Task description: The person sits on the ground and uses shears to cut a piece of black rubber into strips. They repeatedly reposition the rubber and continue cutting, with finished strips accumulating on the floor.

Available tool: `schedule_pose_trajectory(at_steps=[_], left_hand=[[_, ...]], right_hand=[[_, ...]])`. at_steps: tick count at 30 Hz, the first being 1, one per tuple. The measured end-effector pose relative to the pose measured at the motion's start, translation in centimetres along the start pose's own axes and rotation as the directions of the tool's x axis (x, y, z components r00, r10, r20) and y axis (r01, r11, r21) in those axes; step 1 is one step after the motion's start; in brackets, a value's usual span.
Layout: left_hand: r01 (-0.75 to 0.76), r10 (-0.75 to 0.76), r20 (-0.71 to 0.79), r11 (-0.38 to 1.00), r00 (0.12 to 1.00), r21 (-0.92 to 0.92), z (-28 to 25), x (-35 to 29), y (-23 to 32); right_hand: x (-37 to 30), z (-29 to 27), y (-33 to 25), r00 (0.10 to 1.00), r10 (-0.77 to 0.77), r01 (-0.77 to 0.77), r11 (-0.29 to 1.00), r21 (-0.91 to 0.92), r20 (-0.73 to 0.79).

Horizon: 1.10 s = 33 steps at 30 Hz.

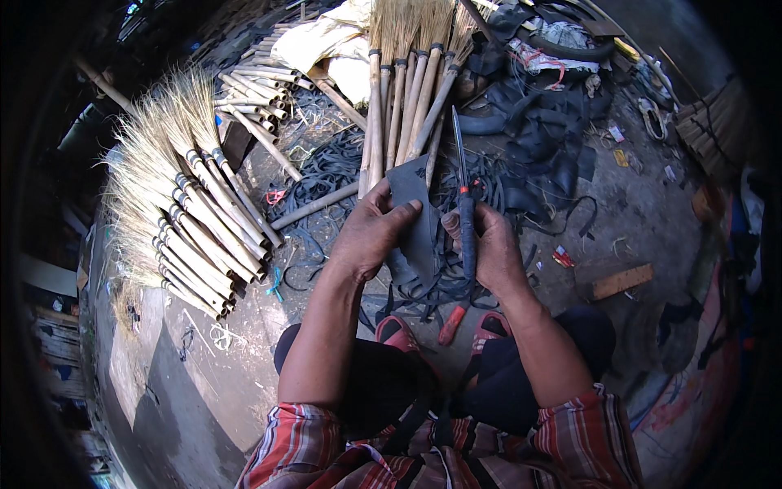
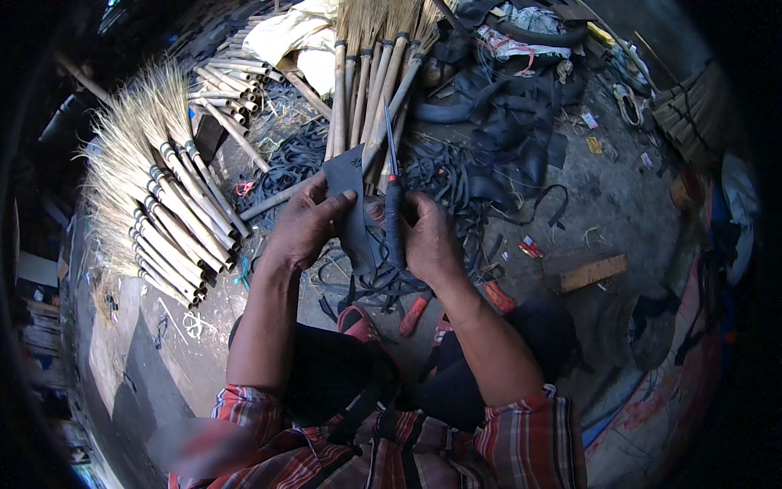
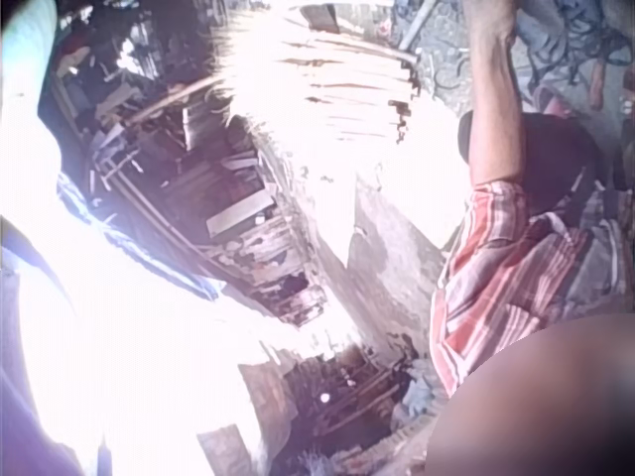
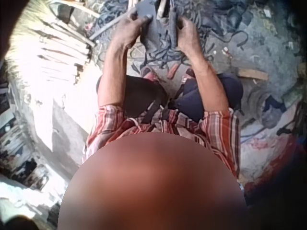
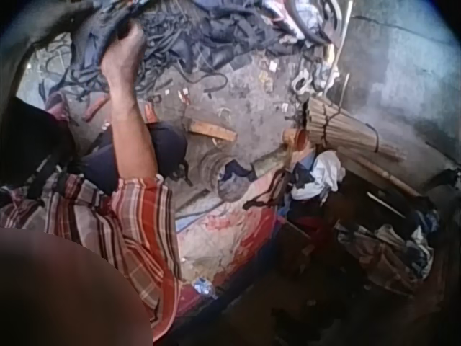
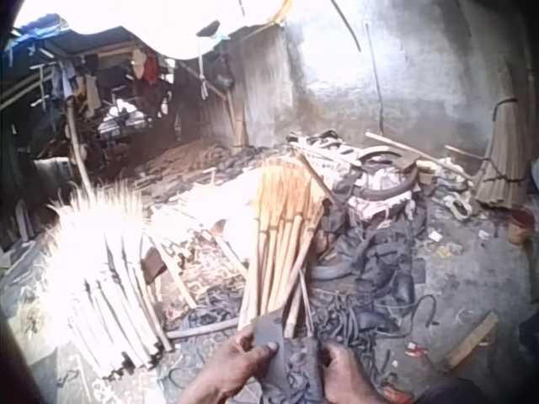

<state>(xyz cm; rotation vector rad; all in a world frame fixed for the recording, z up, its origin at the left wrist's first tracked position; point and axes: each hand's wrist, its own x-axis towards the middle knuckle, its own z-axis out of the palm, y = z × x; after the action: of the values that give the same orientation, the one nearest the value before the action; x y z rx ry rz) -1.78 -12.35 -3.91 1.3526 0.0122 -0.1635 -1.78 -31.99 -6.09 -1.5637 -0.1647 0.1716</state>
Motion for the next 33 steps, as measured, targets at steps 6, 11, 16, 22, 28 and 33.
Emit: schedule_pose_trajectory(at_steps=[6,11,16,22,28,33], left_hand=[[-0.011,-0.01,-0.123,0.985,0.992,-0.169,0.1,0.3,0.7],[0.038,-0.046,0.048,0.988,0.998,0.15,1.0,-0.6,-0.2],[0.103,-0.183,0.301,0.959,0.936,0.263,0.1,-1.2,-0.2],[0.138,-0.177,0.232,0.975,0.956,0.176,-0.4,-1.3,1.5],[-0.007,0.013,0.018,0.956,1.0,-0.294,-0.7,-0.1,1.5],[-0.045,0.014,-0.244,0.992,0.97,-0.119,-2.3,0.3,1.4]], right_hand=[[-1.0,1.4,0.6,0.986,-0.11,0.131,0.977,-0.169,0.129],[-0.2,0.2,-0.4,0.989,-0.136,0.145,0.976,0.165,-0.062],[2.7,-3.6,-1.2,0.889,-0.06,0.252,0.891,0.376,-0.454],[2.5,-6.0,-1.5,0.909,0.135,0.031,0.922,0.387,-0.394],[0.7,-2.7,-1.3,0.986,0.16,-0.152,0.976,0.157,-0.038],[-0.5,-1.1,-1.1,0.95,0.241,-0.221,0.968,-0.12,0.2]])
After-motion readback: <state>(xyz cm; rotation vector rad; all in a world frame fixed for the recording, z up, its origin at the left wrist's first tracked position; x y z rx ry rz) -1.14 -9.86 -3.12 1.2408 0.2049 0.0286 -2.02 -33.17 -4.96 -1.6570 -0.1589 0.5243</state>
